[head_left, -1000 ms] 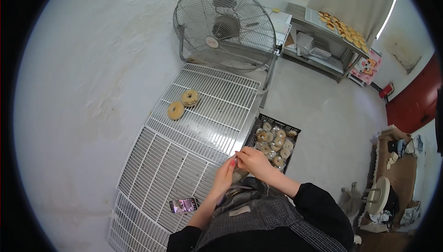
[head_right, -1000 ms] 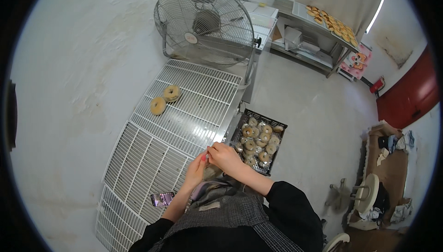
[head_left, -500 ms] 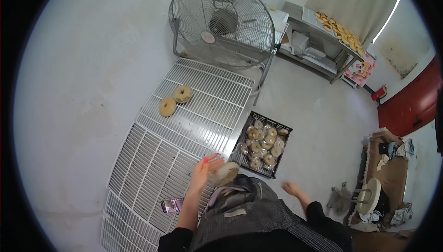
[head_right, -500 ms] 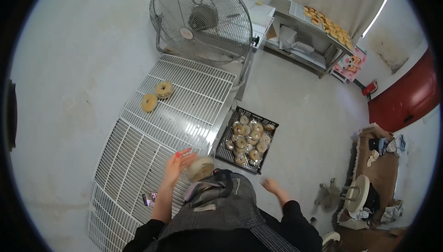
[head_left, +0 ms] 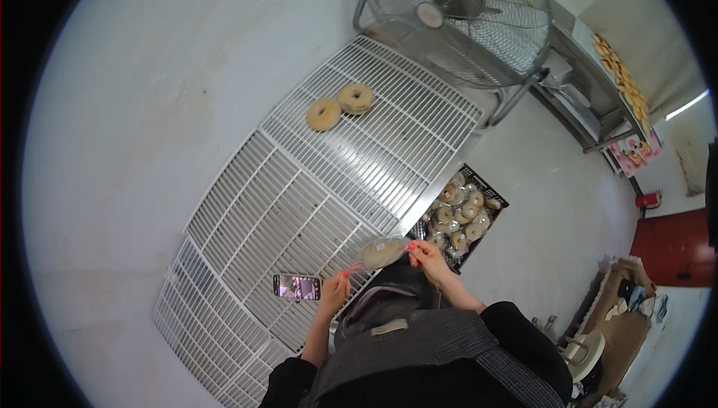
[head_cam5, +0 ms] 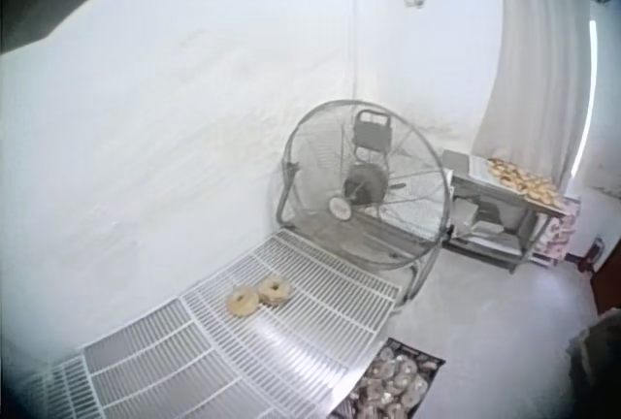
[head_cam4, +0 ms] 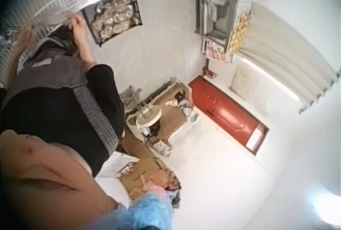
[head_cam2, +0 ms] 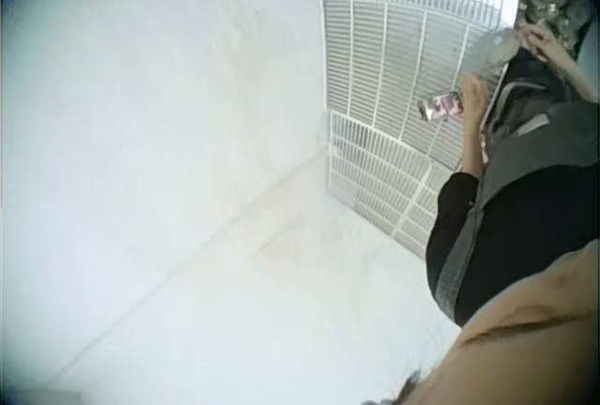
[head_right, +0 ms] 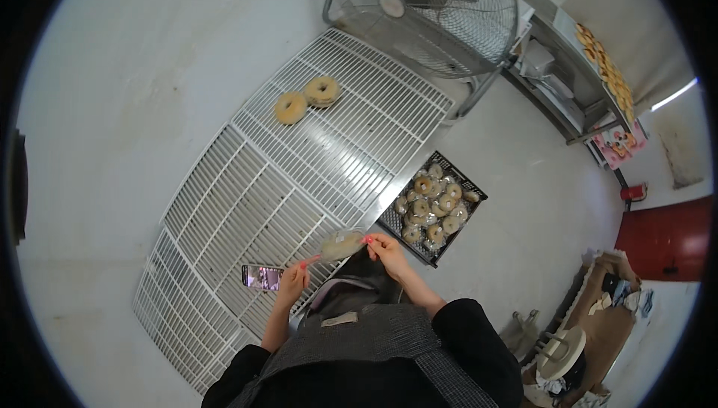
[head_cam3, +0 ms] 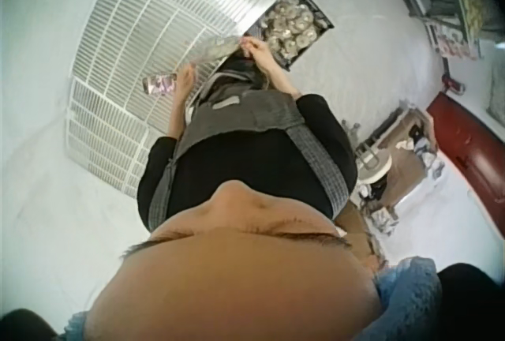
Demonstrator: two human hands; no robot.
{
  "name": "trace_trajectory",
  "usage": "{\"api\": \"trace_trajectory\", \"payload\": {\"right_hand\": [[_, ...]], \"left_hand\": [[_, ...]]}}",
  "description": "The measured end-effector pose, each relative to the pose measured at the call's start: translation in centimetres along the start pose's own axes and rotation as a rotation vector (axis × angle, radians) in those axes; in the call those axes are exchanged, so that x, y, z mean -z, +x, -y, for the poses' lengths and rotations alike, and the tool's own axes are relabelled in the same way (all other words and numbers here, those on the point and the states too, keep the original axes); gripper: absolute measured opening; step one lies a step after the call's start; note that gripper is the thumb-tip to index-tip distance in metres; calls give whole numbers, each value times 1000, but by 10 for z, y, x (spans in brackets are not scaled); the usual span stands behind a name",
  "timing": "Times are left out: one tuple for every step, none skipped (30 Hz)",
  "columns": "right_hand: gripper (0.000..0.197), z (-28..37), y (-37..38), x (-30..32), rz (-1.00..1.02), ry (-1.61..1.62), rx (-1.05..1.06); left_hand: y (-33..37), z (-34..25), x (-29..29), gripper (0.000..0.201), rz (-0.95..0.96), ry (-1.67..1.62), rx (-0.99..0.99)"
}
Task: The person picks up round bread rolls from a wire cooling rack and places them into clear plastic bags. After packaging several rolls, the person carries a crate filled with the packaged bread through a doorway into a storage area. The person then arranges the packaged bread on a shelf alongside other baked goods.
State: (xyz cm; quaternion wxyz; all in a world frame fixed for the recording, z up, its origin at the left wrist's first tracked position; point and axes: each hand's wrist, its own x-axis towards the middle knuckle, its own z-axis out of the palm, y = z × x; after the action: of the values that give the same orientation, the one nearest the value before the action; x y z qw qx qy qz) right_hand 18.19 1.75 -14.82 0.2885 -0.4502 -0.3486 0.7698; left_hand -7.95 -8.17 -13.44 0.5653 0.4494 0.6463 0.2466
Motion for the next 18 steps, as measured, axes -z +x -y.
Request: {"api": "trace_trajectory", "payload": {"right_hand": [[20,4,-1,-8,43,108,-52],[23,8,-1,-16,81,217,-105],[25,8,-1,-22,115,328,-157],[26,7,5,-19,170,315,-197],[22,6,8,-17,163,313,-264],[19,6,12,-13,153,311,-331],[16,11,16,-12,141,312,-387],[14,15,19,-12,153,257,-365],[13,20,22,-11,164,203,-342],[13,23,26,-11,180,148,-320],[12,27,33,-8,168,129,-346],[13,31,41,-5,156,111,-370],[14,34,44,-4,147,88,-396],[16,20,52,0,108,44,-327],[17,20,54,-10,14,-189,-242],[18,19,59,-23,-81,-421,-156],[20,17,59,-31,-171,-653,-71],[27,-35,79,-11,-255,-1031,581]], "left_hand": [[-5,5,-2,48,29,-158,113],[-7,12,-5,52,52,-328,116],[-9,19,-8,57,73,-500,127],[-4,24,-15,61,87,-681,21],[-2,29,-18,66,100,-861,-88],[0,35,-16,76,123,-876,-51],[6,35,-12,70,124,-931,-45],[10,35,-9,64,127,-985,-37],[16,34,-7,58,131,-1038,-29],[21,25,-4,55,88,-977,36],[25,10,-3,52,40,-919,100],[30,1,-3,49,-5,-859,164],[35,5,-5,44,-37,-932,161],[42,14,-9,40,-70,-1005,157],[48,10,-10,35,-91,-1069,163],[58,5,-14,33,-225,-750,246],[68,-16,-16,31,-350,-425,323],[72,-32,-18,30,-453,-82,379]]}}
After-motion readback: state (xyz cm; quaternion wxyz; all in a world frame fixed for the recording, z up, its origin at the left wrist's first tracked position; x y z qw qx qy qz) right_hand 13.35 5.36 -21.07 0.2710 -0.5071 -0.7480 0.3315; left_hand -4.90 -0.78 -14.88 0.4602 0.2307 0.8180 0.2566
